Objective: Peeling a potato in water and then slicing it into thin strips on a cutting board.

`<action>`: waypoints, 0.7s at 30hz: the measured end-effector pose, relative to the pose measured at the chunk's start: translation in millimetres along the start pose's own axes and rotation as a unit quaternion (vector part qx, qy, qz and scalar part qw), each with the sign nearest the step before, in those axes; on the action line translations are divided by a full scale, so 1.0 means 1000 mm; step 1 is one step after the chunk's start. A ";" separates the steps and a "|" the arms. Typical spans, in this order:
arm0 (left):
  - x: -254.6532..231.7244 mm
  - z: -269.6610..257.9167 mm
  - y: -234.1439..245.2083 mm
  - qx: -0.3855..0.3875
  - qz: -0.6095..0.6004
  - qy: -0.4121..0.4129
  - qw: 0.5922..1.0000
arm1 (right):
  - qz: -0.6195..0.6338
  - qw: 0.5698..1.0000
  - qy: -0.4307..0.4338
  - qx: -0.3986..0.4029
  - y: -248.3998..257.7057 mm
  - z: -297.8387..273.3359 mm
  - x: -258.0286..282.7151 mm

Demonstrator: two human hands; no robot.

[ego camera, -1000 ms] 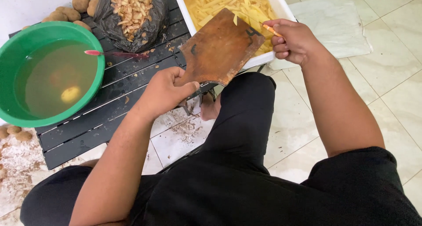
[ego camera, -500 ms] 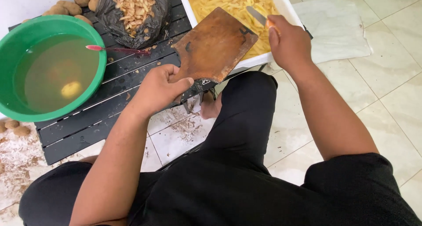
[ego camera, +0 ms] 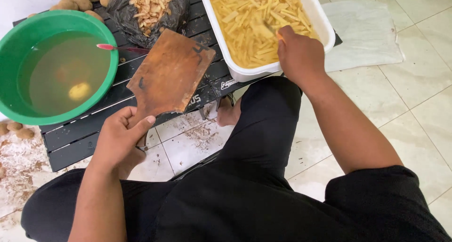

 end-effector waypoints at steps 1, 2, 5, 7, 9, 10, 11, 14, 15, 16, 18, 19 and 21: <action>0.008 0.000 0.002 -0.001 -0.001 0.001 1.000 | 0.000 1.000 0.001 0.001 0.000 0.000 0.005; 0.017 0.001 0.004 -0.003 -0.004 0.010 1.000 | 0.021 1.000 0.008 0.019 -0.002 0.001 0.012; 0.028 -0.003 0.002 0.005 -0.048 0.049 0.998 | 0.055 0.998 0.029 0.008 0.005 0.005 0.015; 0.037 0.001 -0.002 0.015 -0.090 0.080 0.993 | 0.067 0.997 0.044 -0.020 0.020 0.004 0.014; 0.042 0.014 -0.003 0.022 0.007 0.037 0.999 | 0.132 0.991 0.012 -0.013 0.037 0.000 0.007; 0.040 0.016 -0.005 0.022 0.006 0.037 0.999 | 0.131 0.991 0.012 -0.012 0.038 0.001 0.003; 0.038 0.017 -0.009 0.038 0.008 0.036 0.999 | 0.142 0.990 -0.012 0.023 0.032 0.001 -0.004; 0.038 0.035 -0.017 0.067 0.058 0.026 0.996 | 0.134 0.989 -0.046 0.048 0.013 0.014 -0.041; 0.040 0.043 -0.019 0.079 0.107 0.018 0.991 | 0.118 0.991 -0.055 0.040 0.007 0.020 -0.057; 0.033 0.042 -0.019 0.079 0.106 0.016 0.991 | 0.117 0.991 -0.055 0.038 0.004 0.027 -0.065; 0.016 0.043 -0.014 0.053 0.228 -0.010 0.972 | 0.066 0.995 -0.074 -0.009 0.009 0.041 -0.088; 0.019 0.051 -0.015 0.052 0.226 -0.012 0.973 | 0.064 0.995 -0.073 -0.012 0.012 0.051 -0.091; 0.015 0.063 -0.011 -0.009 0.347 -0.102 0.932 | 0.006 0.995 -0.063 -0.071 0.025 0.065 -0.096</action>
Point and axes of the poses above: each hand's wrist, its own z-axis towards the middle knuckle, its own y-axis out of the back of the hand, x = y × z, the point moved 9 cm from there along z, towards the middle knuckle, and after that the axes turned 5 degrees about -x, right-handed, at the moved point
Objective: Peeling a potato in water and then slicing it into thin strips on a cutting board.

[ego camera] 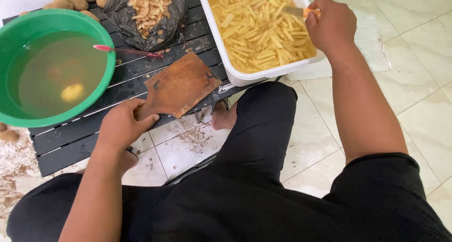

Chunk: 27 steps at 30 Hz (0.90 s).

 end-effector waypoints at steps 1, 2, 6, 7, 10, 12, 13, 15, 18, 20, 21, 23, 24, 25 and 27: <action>0.009 0.007 -0.010 -0.001 0.000 0.000 1.000 | 0.000 1.000 0.000 -0.001 -0.006 0.010 0.000; 0.007 0.014 -0.010 -0.059 0.059 -0.065 0.994 | -0.053 0.998 0.014 -0.031 -0.008 0.021 0.002; 0.008 0.022 -0.023 -0.179 0.056 -0.153 0.970 | -0.113 0.989 0.066 -0.069 -0.049 0.048 0.019; 0.006 0.020 -0.026 -0.181 0.057 -0.155 0.970 | -0.113 0.989 0.065 -0.072 -0.050 0.043 0.035; -0.001 0.003 -0.014 -0.292 0.021 -0.190 0.937 | -0.059 0.996 0.065 -0.005 -0.068 0.032 0.079; 0.001 -0.004 -0.011 -0.316 0.008 -0.167 0.934 | -0.040 0.996 0.079 0.013 -0.076 0.026 0.105; 0.000 -0.004 -0.011 -0.315 0.007 -0.168 0.934 | -0.041 0.996 0.078 0.013 -0.069 0.022 0.110; 0.000 -0.004 -0.011 -0.308 -0.006 -0.168 0.936 | 0.011 0.992 0.123 0.016 -0.057 0.014 0.130; 0.001 -0.007 -0.010 -0.327 -0.010 -0.170 0.930 | 0.091 0.989 0.115 0.026 -0.029 0.006 0.133; 0.000 -0.009 -0.007 -0.337 -0.008 -0.174 0.925 | 0.107 0.989 0.082 0.063 -0.013 0.002 0.128; -0.001 -0.012 -0.007 -0.344 -0.006 -0.177 0.922 | 0.124 0.986 0.046 0.102 -0.009 -0.003 0.123; 0.000 -0.011 -0.008 -0.342 -0.006 -0.180 0.922 | 0.104 0.988 0.027 0.111 -0.017 0.008 0.096; 0.000 -0.011 -0.009 -0.341 -0.004 -0.184 0.922 | 0.086 0.989 0.008 0.119 -0.022 0.013 0.081; 0.000 -0.011 -0.010 -0.341 -0.006 -0.184 0.922 | 0.085 0.989 0.009 0.118 -0.019 0.021 0.072; 0.001 -0.011 -0.012 -0.343 0.003 -0.186 0.921 | 0.022 0.986 -0.048 0.157 -0.019 0.035 0.043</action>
Point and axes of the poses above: each hand's wrist, its own z-axis towards the middle knuckle, its own y-axis out of the back of the hand, x = y × z, the point moved 9 cm from there along z, towards the middle knuckle, and after that the axes turned 5 degrees about -x, right-handed, at the moved point
